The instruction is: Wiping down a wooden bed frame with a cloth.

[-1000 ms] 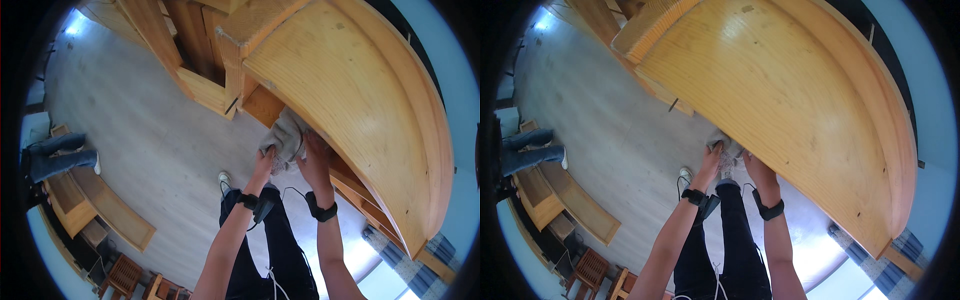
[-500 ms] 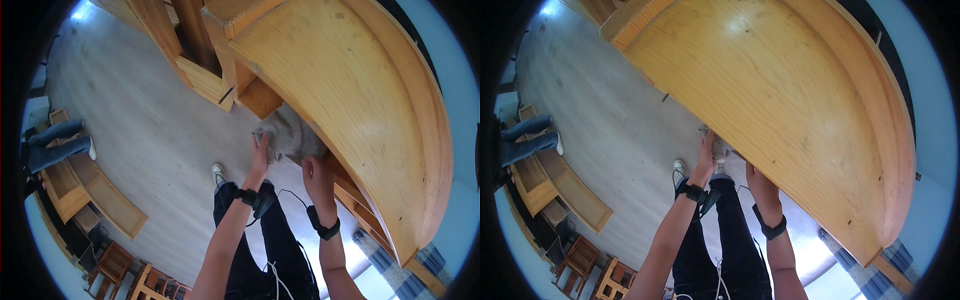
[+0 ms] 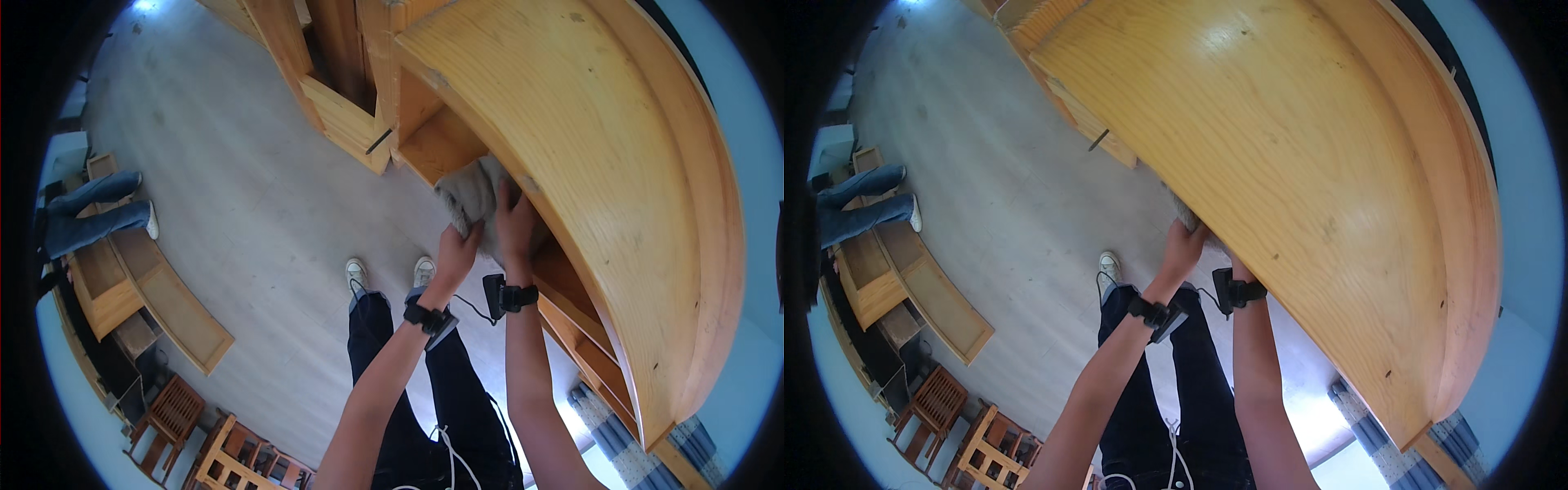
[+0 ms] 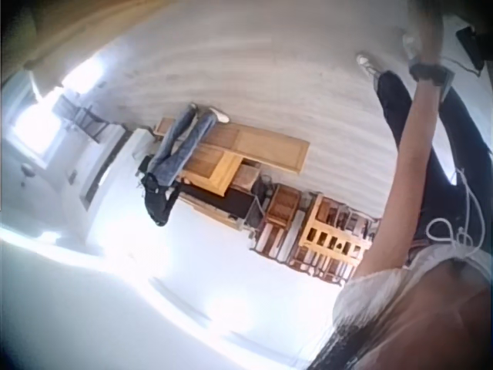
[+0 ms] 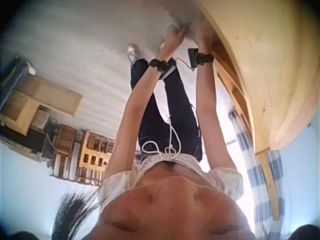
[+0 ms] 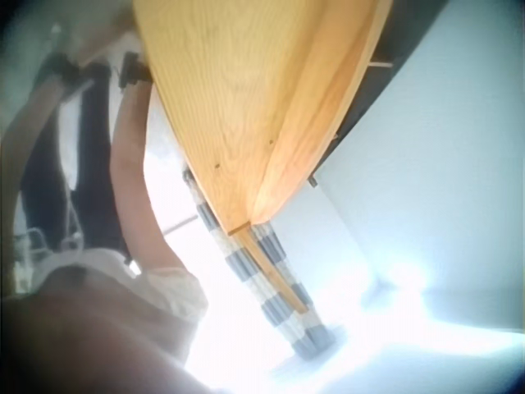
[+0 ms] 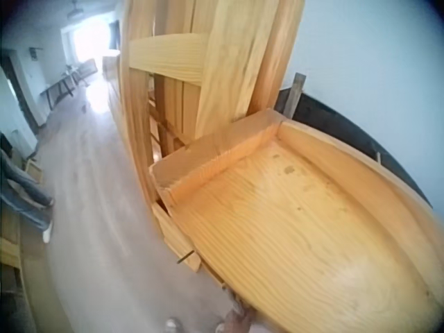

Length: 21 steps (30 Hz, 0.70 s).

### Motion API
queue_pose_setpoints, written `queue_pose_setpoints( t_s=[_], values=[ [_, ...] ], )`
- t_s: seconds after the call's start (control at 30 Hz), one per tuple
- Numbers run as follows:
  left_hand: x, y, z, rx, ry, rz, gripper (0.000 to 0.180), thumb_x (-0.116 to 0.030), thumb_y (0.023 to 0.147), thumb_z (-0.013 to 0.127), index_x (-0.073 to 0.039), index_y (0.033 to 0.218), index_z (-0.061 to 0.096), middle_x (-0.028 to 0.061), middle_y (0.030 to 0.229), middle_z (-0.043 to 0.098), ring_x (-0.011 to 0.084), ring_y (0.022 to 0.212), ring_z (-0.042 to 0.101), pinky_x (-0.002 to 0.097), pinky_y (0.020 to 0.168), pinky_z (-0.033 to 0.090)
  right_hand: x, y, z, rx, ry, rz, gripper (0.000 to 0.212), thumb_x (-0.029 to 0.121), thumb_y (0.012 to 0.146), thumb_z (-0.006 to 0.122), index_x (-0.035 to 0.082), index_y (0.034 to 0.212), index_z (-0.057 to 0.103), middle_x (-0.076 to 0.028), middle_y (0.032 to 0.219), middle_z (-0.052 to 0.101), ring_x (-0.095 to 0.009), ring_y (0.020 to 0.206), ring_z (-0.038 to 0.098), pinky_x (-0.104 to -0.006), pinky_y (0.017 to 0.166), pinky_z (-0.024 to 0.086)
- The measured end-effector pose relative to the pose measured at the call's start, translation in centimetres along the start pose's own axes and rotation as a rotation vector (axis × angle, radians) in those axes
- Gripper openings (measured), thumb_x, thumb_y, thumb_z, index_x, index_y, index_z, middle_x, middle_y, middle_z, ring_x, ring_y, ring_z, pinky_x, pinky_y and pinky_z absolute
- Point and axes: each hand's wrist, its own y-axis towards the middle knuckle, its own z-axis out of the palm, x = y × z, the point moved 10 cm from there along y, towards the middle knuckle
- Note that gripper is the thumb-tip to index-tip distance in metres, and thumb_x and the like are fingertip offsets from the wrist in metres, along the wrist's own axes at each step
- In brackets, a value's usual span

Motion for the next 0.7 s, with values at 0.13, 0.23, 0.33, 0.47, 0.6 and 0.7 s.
queue_pose_setpoints(
  t_s=[0.13,0.23,0.33,0.47,0.6,0.7],
  values=[
    [-0.3,2.1,0.4,-0.01,-0.156,0.029,0.028,-0.018,0.086,0.05,0.005,0.103,0.053,0.0197,0.086,0.061,0.0252,0.08,0.058,0.034,0.074,0.044,2.8,0.4,-0.5,-0.077,0.034,-0.204,0.057,0.035,0.086,0.051,-0.007,0.122,0.038,-0.028,0.124,0.041,-0.037,0.119,0.037,-0.04,0.098,0.03],
    [0.8,1.7,0.4,-0.057,-0.186,-0.017,0.028,-0.016,0.088,0.048,0.007,0.104,0.051,0.0105,0.094,0.061,0.0159,0.086,0.055,0.0289,0.074,0.045,3.0,0.9,0.9,-0.044,0.004,-0.218,0.06,0.037,0.083,0.053,-0.005,0.124,0.037,-0.027,0.126,0.039,-0.038,0.12,0.035,-0.0422,0.098,0.028],
    [2.5,0.0,-0.9,-0.151,-0.126,0.004,0.028,-0.017,0.089,0.047,0.007,0.104,0.051,0.0099,0.094,0.061,0.0145,0.088,0.054,0.0285,0.077,0.043,3.2,1.4,3.0,-0.002,-0.033,-0.231,0.066,0.039,0.08,0.055,-0.001,0.128,0.034,-0.026,0.129,0.036,-0.039,0.121,0.033,-0.0457,0.099,0.026],
    [4.3,-1.5,-1.6,-0.041,0.037,-0.112,0.033,-0.023,0.089,0.047,0.005,0.105,0.051,0.0171,0.093,0.06,0.026,0.089,0.055,0.0318,0.078,0.042,3.6,2.5,4.9,0.046,-0.075,-0.235,0.072,0.042,0.077,0.058,0.002,0.131,0.032,-0.024,0.132,0.033,-0.04,0.122,0.03,-0.0491,0.099,0.023],
    [2.2,-0.6,-2.4,-0.058,-0.026,-0.05,0.038,-0.029,0.088,0.049,0.006,0.102,0.052,0.0264,0.089,0.059,0.0371,0.087,0.057,0.0352,0.075,0.043,3.8,4.9,6.7,0.181,-0.173,-0.175,0.082,0.047,0.076,0.057,0.005,0.136,0.02,-0.023,0.139,0.019,-0.039,0.128,0.019,-0.0517,0.101,0.014],
    [2.4,1.3,-4.5,-0.129,-0.004,-0.128,0.04,-0.032,0.087,0.052,0.006,0.102,0.054,0.0227,0.087,0.061,0.0303,0.083,0.059,0.0334,0.074,0.043,6.4,5.7,8.6,0.256,-0.174,-0.379,0.083,0.048,0.076,0.057,0.007,0.137,0.019,-0.022,0.141,0.017,-0.038,0.129,0.015,-0.0526,0.101,0.012]
  ],
)
